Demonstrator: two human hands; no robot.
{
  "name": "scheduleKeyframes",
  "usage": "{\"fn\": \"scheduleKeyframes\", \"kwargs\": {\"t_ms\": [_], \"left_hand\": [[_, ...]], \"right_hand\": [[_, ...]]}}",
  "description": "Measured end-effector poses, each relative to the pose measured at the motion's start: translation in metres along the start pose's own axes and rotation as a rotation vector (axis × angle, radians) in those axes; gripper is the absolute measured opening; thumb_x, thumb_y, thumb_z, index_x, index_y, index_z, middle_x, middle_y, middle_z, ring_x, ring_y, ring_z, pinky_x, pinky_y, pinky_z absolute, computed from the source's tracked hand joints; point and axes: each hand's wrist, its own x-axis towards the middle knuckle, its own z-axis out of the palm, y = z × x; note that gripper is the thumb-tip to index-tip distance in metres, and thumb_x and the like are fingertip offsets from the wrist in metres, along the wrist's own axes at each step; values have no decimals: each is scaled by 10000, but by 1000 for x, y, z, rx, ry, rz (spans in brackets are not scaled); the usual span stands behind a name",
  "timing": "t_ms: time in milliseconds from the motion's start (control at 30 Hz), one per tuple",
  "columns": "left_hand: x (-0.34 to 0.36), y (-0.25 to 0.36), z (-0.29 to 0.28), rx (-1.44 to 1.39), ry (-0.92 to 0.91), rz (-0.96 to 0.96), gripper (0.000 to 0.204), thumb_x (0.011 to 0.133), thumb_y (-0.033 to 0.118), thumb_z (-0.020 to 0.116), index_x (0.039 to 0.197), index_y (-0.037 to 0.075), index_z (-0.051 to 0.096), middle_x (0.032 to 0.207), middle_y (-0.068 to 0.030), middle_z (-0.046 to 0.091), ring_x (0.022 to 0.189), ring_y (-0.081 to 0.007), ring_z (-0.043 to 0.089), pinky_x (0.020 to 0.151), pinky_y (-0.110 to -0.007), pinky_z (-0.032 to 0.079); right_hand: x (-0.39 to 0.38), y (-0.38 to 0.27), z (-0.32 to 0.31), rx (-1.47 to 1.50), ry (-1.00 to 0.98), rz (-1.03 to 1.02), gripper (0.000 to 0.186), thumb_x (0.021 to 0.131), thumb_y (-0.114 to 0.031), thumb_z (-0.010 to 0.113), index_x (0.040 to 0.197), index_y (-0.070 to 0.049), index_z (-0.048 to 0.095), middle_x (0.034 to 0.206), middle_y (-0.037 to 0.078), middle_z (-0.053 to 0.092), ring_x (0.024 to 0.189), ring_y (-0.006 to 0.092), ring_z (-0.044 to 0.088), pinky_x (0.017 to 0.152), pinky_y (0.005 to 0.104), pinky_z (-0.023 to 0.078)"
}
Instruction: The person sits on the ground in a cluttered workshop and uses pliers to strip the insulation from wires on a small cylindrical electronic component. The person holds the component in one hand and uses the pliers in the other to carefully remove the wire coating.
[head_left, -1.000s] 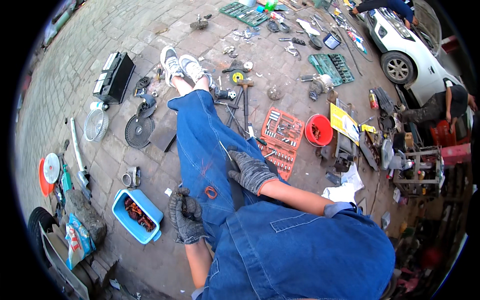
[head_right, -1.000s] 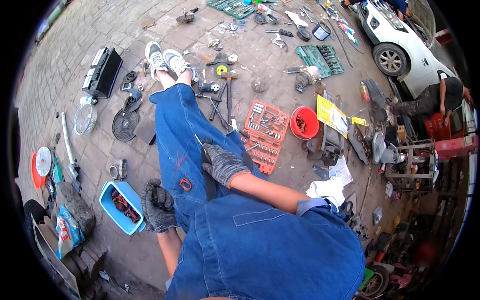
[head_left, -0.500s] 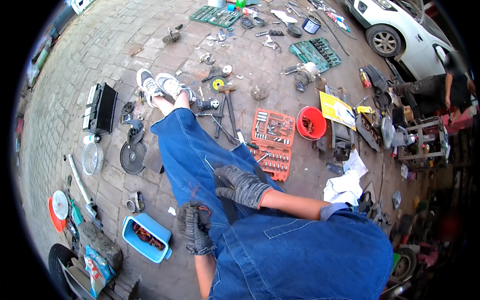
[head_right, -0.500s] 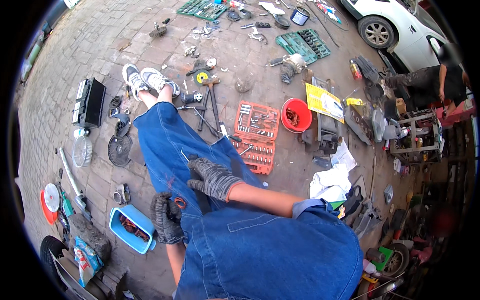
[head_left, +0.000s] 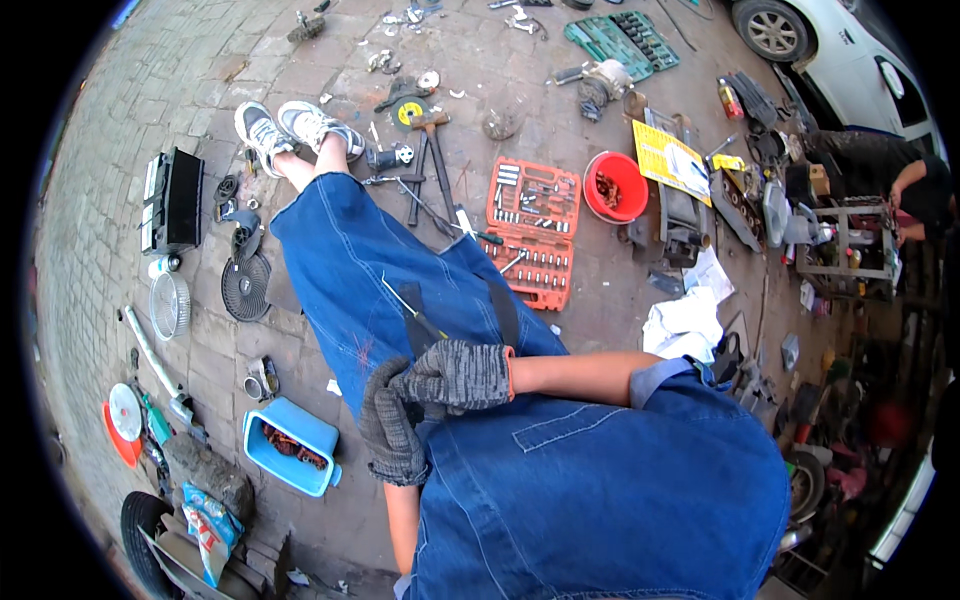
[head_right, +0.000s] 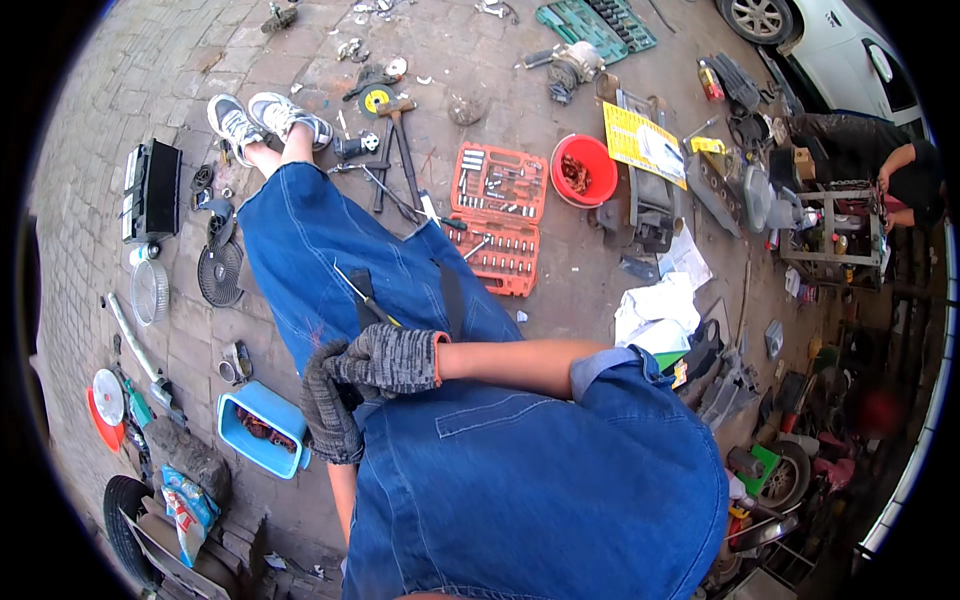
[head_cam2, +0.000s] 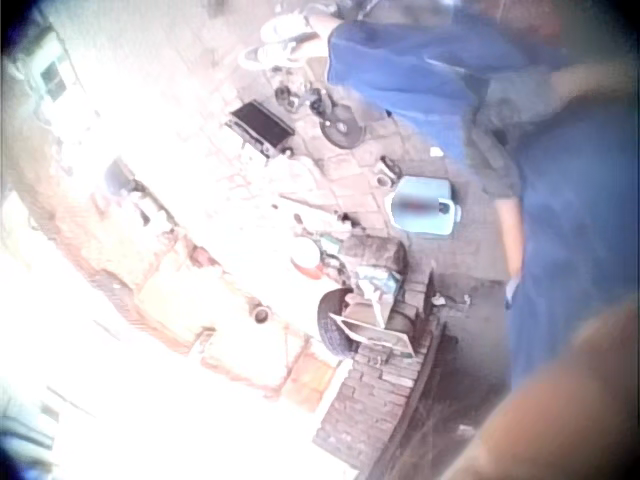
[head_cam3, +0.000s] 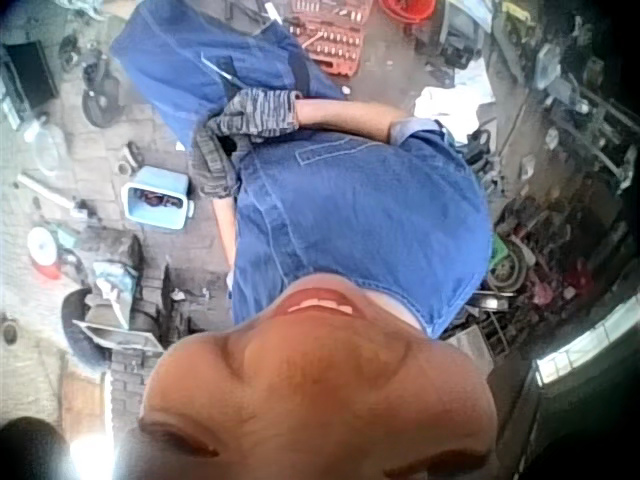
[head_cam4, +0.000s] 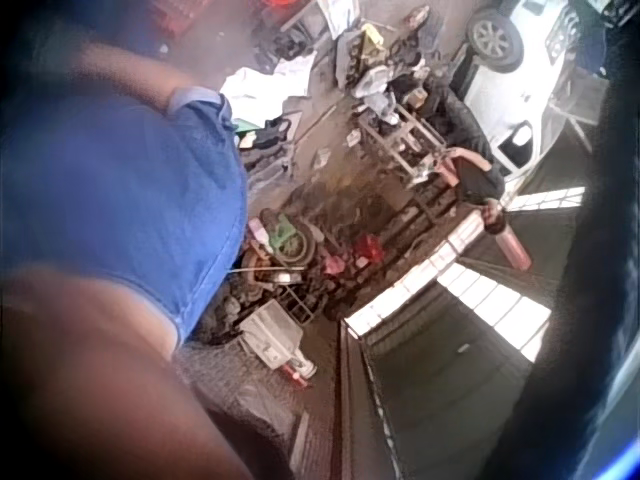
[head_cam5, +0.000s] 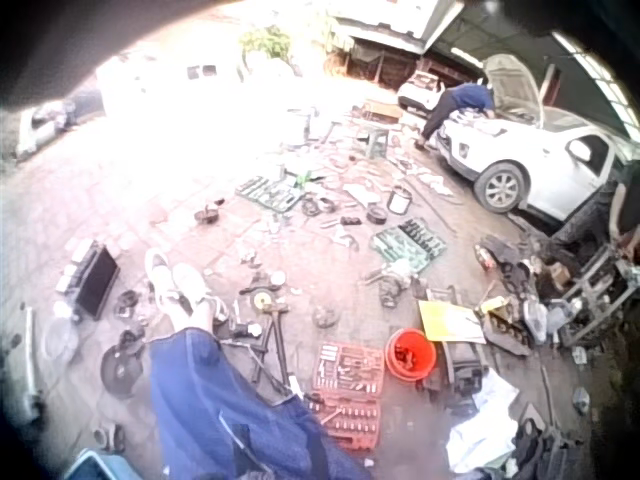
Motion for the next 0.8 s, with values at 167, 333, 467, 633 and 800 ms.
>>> {"fn": "scheduleKeyframes", "kwargs": {"t_ms": [167,333,467,633,800], "left_hand": [[10,8,5,-101,59,169,501,943,411,335,1128,-25,497,1051,-138,561,908,-206,568,788,-315,475],[12,36,16,50,256,113,328,891,270,431,1007,-21,530,871,-66,540,730,-124,500,682,-254,429],[20,19,11,230,97,149,288,858,228,492,1041,6,502,897,-43,512,759,-124,502,685,-252,435],[16,25,22,-10,220,-220,221,822,173,530,998,41,511,859,-13,507,777,-110,506,693,-248,438],[22,-2,17,-975,-134,-473,191,873,244,508,941,66,520,832,-42,541,730,-134,535,661,-255,451]], "right_hand": [[-5,-5,1,21,42,-359,455,878,-404,489,617,-48,601,560,56,583,470,114,538,474,248,438],[11,19,21,-448,391,-866,216,832,-234,560,773,-54,664,714,97,633,628,220,603,579,329,472],[14,27,23,-280,443,-690,242,832,-301,477,850,-119,635,711,112,619,618,282,594,569,412,443],[4,18,20,-134,396,-554,305,815,-345,497,752,-83,640,741,149,624,651,319,592,576,420,447],[-16,12,19,-783,428,-608,428,839,-355,450,1076,-6,521,706,141,550,551,237,567,470,386,432]]}}
